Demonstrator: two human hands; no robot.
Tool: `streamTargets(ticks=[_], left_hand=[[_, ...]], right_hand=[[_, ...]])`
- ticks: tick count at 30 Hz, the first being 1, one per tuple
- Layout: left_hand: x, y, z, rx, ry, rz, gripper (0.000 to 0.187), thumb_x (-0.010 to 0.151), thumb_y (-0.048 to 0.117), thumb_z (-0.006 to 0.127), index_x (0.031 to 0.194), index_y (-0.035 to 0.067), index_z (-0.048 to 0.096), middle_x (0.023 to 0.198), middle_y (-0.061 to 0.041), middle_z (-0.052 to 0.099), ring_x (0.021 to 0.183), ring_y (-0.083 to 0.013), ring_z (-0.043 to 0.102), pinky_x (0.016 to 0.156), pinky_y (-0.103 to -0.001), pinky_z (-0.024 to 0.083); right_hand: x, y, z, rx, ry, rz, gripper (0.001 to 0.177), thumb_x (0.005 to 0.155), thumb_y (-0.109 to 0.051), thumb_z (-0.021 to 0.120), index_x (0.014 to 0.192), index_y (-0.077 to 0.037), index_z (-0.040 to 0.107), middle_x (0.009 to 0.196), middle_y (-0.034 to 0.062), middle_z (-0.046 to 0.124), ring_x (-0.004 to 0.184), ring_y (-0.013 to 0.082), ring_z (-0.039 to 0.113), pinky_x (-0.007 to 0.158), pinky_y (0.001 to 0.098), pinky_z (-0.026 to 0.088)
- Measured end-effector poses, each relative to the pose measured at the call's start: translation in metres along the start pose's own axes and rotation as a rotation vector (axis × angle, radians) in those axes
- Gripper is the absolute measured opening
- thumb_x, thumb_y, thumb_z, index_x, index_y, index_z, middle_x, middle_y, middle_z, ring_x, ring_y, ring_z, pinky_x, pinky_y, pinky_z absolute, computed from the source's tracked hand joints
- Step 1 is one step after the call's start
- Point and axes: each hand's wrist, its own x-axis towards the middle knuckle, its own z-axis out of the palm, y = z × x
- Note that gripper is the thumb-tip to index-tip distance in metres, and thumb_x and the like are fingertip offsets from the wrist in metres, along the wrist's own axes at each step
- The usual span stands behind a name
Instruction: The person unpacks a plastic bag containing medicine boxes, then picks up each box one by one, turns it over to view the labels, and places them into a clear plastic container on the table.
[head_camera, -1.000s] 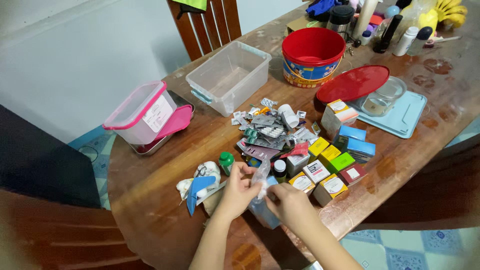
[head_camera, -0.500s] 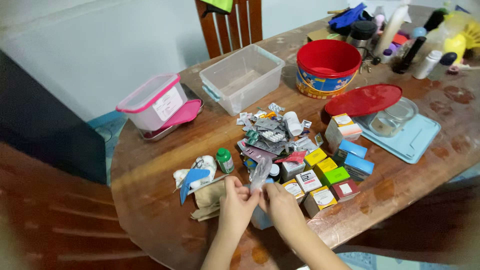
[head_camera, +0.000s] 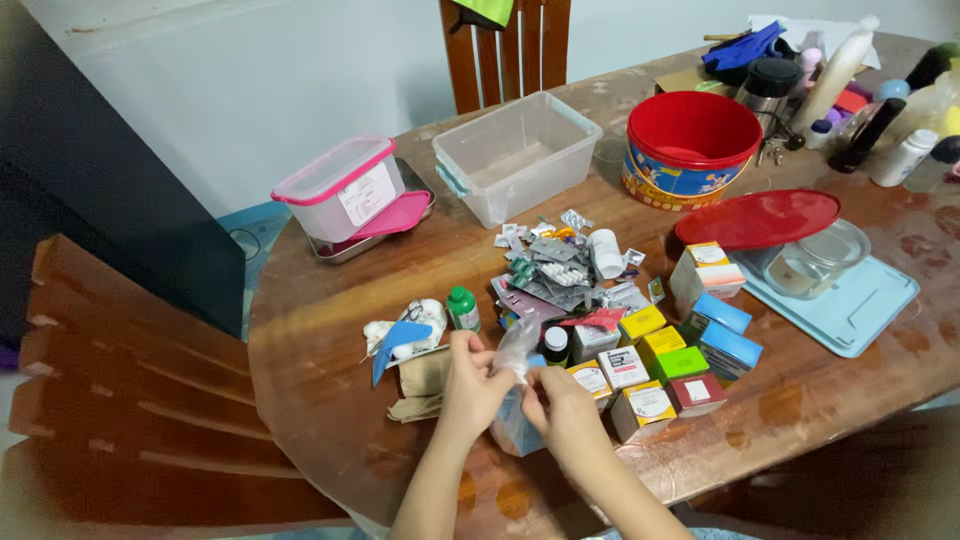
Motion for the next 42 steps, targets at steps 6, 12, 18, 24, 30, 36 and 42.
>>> streamTargets(ticks=[6, 12, 18, 24, 30, 36, 42], left_hand=[[-0.010, 0.011, 0.002, -0.237, 0.010, -0.059, 0.046, 0.080, -0.006, 0.062, 0.110, 0.008, 0.030, 0.091, -0.017, 0.069, 0.075, -0.0158, 0.067, 0.062, -0.029, 0.055], [-0.029, 0.056, 0.003, 0.404, 0.198, 0.171, 0.051, 0.073, 0.006, 0.084, 0.107, 0.004, 0.046, 0.091, -0.013, 0.061, 0.080, -0.0221, 0.064, 0.063, -0.033, 0.055], [-0.038, 0.110, -0.009, 0.645, -0.128, 0.661, 0.015, 0.082, 0.012, 0.075, 0.095, 0.009, 0.068, 0.095, -0.007, 0.068, 0.095, -0.0261, 0.061, 0.086, -0.040, 0.050], [-0.016, 0.115, -0.018, 0.971, -0.330, 0.672, 0.017, 0.083, 0.015, 0.070, 0.098, 0.014, 0.078, 0.095, 0.002, 0.073, 0.092, -0.0232, 0.061, 0.083, -0.041, 0.044], [0.001, 0.110, -0.023, 1.099, -0.369, 0.606, 0.013, 0.085, 0.022, 0.072, 0.093, 0.017, 0.080, 0.091, 0.000, 0.074, 0.092, -0.0252, 0.061, 0.081, -0.042, 0.044], [0.016, 0.114, -0.022, 1.228, -0.485, 0.535, 0.020, 0.076, 0.030, 0.078, 0.083, 0.012, 0.079, 0.084, -0.005, 0.073, 0.092, -0.0271, 0.061, 0.084, -0.045, 0.043], [0.027, 0.094, -0.020, 1.353, -0.613, 0.527, 0.017, 0.076, 0.023, 0.073, 0.087, 0.011, 0.075, 0.084, -0.009, 0.072, 0.094, -0.0277, 0.063, 0.088, -0.042, 0.046]], right_hand=[[0.003, -0.014, -0.010, 0.118, 0.014, 0.209, 0.032, 0.073, -0.017, 0.085, 0.095, -0.002, 0.066, 0.083, 0.0121, 0.075, 0.073, 0.0242, 0.076, 0.066, 0.0340, 0.059], [0.004, -0.011, -0.006, 0.026, 0.041, 0.119, 0.024, 0.075, -0.015, 0.083, 0.089, -0.003, 0.068, 0.080, 0.0114, 0.074, 0.070, 0.0240, 0.074, 0.064, 0.0345, 0.059], [0.004, -0.009, -0.004, -0.003, 0.024, 0.143, 0.027, 0.073, -0.016, 0.085, 0.083, -0.003, 0.063, 0.074, 0.0129, 0.069, 0.064, 0.0268, 0.070, 0.058, 0.0370, 0.055], [0.001, -0.007, 0.005, -0.038, 0.052, 0.204, 0.038, 0.076, -0.018, 0.086, 0.072, -0.004, 0.052, 0.063, 0.0140, 0.058, 0.055, 0.0309, 0.057, 0.054, 0.0390, 0.050], [-0.004, -0.004, 0.011, -0.002, 0.083, 0.147, 0.038, 0.076, -0.016, 0.087, 0.072, -0.005, 0.050, 0.063, 0.0127, 0.058, 0.054, 0.0305, 0.056, 0.053, 0.0374, 0.050], [-0.008, 0.000, 0.014, -0.075, 0.078, -0.052, 0.032, 0.074, -0.009, 0.084, 0.074, -0.006, 0.052, 0.068, 0.0146, 0.059, 0.065, 0.0352, 0.062, 0.057, 0.0414, 0.051], [-0.012, -0.001, 0.013, -0.105, 0.109, -0.193, 0.031, 0.075, -0.007, 0.083, 0.074, -0.008, 0.052, 0.069, 0.0134, 0.060, 0.067, 0.0364, 0.063, 0.058, 0.0441, 0.050]])
